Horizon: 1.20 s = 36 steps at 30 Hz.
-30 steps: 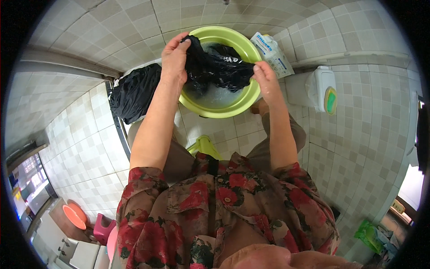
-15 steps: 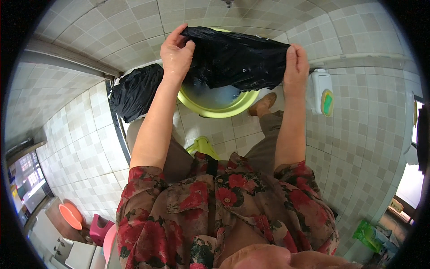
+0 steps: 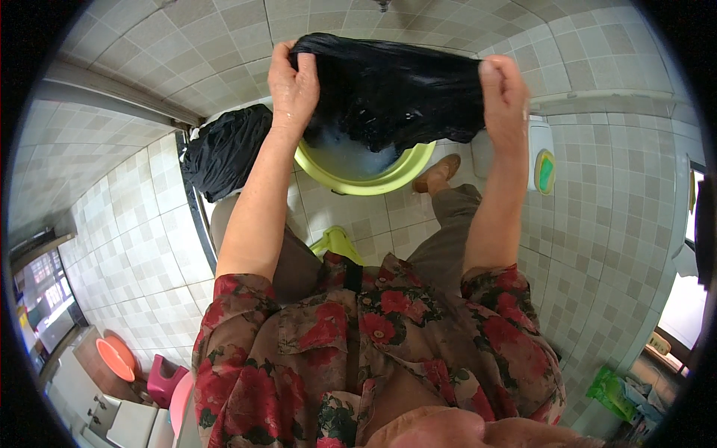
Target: The person hand-washes clothes in a bucket of soapy water by scrubbing them against each other, wrings out each item, and places them into a separate laundry basket. The person then lifts the bucket and pours out the remaining water.
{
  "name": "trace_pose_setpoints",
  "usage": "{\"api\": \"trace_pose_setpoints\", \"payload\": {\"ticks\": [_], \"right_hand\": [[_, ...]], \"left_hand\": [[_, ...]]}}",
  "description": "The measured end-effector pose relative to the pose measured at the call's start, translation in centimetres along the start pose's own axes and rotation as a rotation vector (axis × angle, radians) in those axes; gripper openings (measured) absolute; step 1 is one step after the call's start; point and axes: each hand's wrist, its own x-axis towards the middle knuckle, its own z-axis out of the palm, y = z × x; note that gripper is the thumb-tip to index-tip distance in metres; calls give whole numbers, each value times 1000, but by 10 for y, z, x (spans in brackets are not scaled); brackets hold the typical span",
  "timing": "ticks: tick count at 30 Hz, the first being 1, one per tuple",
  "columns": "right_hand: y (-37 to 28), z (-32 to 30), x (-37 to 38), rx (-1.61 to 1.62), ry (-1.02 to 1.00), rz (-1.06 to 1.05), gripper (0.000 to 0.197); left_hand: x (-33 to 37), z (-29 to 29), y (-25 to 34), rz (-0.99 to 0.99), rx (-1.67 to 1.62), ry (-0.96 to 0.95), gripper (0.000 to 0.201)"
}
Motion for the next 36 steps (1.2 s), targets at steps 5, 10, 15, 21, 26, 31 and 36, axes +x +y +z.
{"api": "trace_pose_setpoints", "payload": {"ticks": [5, 10, 15, 21, 26, 31, 36], "right_hand": [[13, 3, -10, 79, -275, 186, 18], [34, 1, -4, 100, 53, 263, 20], [91, 52, -24, -309, -318, 139, 23], [128, 131, -61, -439, -644, 192, 34], [125, 218, -115, -630, -1228, 147, 54], [180, 259, -156, -772, -1446, 240, 49], [178, 243, -149, -578, -1477, 123, 31]], "left_hand": [[0, -11, 8, 7, -9, -44, 19], [-24, -8, 31, -18, 35, -251, 22], [-30, -22, 15, 15, 346, -1033, 29], [-19, -22, 11, -53, 873, -930, 33], [-16, -26, 0, -86, 872, -834, 37], [-13, -11, 1, -96, 883, -900, 37], [-12, -18, -3, -101, 883, -889, 37]]}}
